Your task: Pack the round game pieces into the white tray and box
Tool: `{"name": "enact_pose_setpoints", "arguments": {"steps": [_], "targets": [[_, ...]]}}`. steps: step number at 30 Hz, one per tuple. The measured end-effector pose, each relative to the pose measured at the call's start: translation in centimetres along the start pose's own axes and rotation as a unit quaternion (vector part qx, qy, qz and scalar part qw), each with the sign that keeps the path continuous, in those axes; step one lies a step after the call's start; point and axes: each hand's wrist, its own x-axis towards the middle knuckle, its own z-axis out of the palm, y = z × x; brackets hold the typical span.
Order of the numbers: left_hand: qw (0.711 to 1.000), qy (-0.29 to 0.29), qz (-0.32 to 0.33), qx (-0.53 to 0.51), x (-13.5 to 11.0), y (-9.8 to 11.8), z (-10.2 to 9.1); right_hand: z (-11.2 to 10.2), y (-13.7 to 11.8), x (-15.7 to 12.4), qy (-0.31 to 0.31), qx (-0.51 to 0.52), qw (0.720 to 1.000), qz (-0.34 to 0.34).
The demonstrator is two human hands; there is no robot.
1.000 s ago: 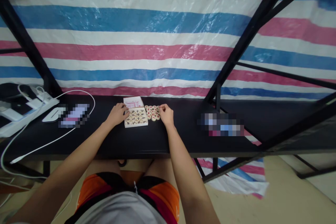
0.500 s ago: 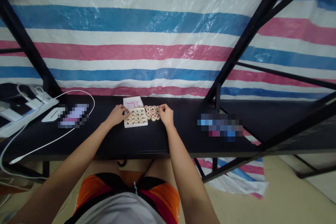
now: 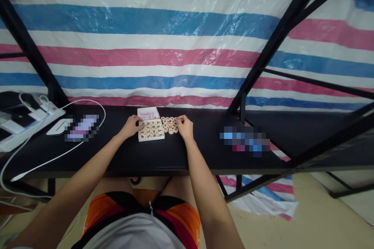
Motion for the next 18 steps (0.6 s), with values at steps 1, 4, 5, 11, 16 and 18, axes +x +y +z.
{"name": "enact_pose_setpoints", "arguments": {"steps": [1,4,5,11,16,18], "targets": [[1.000,0.002,0.006,0.002,0.0,0.0,0.0,0.0,0.0,0.0,-0.001,0.001,1.000,0.000],[1.000,0.007,0.023,0.013,0.0,0.2,-0.1,0.0,0.1,0.0,-0.005,0.005,1.000,0.001],[0.999,0.009,0.030,0.017,0.0,0.2,-0.1,0.0,0.1,0.1,-0.004,0.005,1.000,0.002],[0.997,-0.014,0.071,0.034,-0.2,1.0,-0.5,-0.1,-0.1,0.0,0.001,-0.001,1.000,0.006],[0.995,0.065,0.071,-0.005,-0.2,1.0,-1.2,0.0,0.0,0.1,0.002,-0.002,1.000,0.009],[0.993,0.104,0.047,-0.016,0.0,0.5,-1.7,0.0,0.1,0.1,0.002,0.000,1.000,0.011]]}}
